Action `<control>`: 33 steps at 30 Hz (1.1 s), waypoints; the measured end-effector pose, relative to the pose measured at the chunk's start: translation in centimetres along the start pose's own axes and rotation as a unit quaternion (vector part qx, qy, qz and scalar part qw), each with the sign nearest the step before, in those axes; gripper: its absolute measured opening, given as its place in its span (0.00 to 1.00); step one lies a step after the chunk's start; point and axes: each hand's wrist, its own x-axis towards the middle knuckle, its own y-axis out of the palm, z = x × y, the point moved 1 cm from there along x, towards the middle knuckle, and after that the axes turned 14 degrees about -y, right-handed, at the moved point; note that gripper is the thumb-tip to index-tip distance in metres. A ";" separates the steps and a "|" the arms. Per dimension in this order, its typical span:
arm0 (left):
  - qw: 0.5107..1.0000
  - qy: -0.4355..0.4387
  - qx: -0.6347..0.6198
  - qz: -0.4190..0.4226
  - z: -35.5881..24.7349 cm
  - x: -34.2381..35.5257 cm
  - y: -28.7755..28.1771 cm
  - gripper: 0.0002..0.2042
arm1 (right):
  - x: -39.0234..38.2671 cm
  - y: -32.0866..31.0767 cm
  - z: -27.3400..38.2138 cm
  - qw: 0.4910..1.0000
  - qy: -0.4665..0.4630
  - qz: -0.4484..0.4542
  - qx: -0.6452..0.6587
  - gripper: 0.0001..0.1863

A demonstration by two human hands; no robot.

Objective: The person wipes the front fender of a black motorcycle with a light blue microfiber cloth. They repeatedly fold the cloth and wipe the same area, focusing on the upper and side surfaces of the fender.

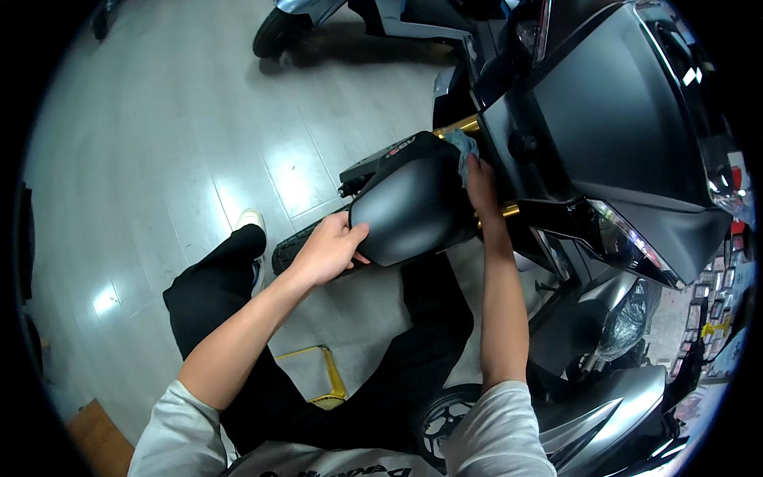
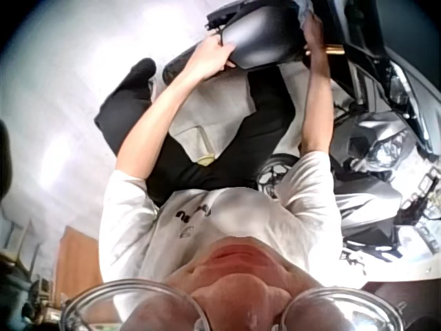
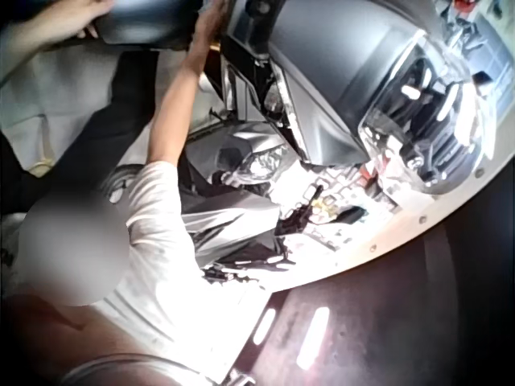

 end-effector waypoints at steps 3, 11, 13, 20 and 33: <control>1.000 -0.011 -0.004 -0.006 0.1 -0.2 0.4 0.16 | 2.7 -1.0 -3.4 0.996 0.072 0.055 0.026 0.30; 0.999 -0.012 -0.037 -0.007 1.1 0.7 1.5 0.15 | 8.8 -0.5 -8.8 0.958 0.251 0.133 -0.032 0.45; 0.998 -0.010 -0.055 -0.008 1.0 0.6 1.6 0.16 | 8.7 -0.3 -7.8 0.953 0.264 0.143 -0.029 0.48; 0.997 -0.028 -0.064 -0.013 0.4 -0.1 1.1 0.16 | 7.2 0.2 -5.2 0.964 0.233 0.127 -0.017 0.48; 0.994 0.002 0.111 -0.020 -0.5 -2.1 0.1 0.19 | -1.9 1.7 3.1 0.983 -0.018 -0.009 -0.183 0.34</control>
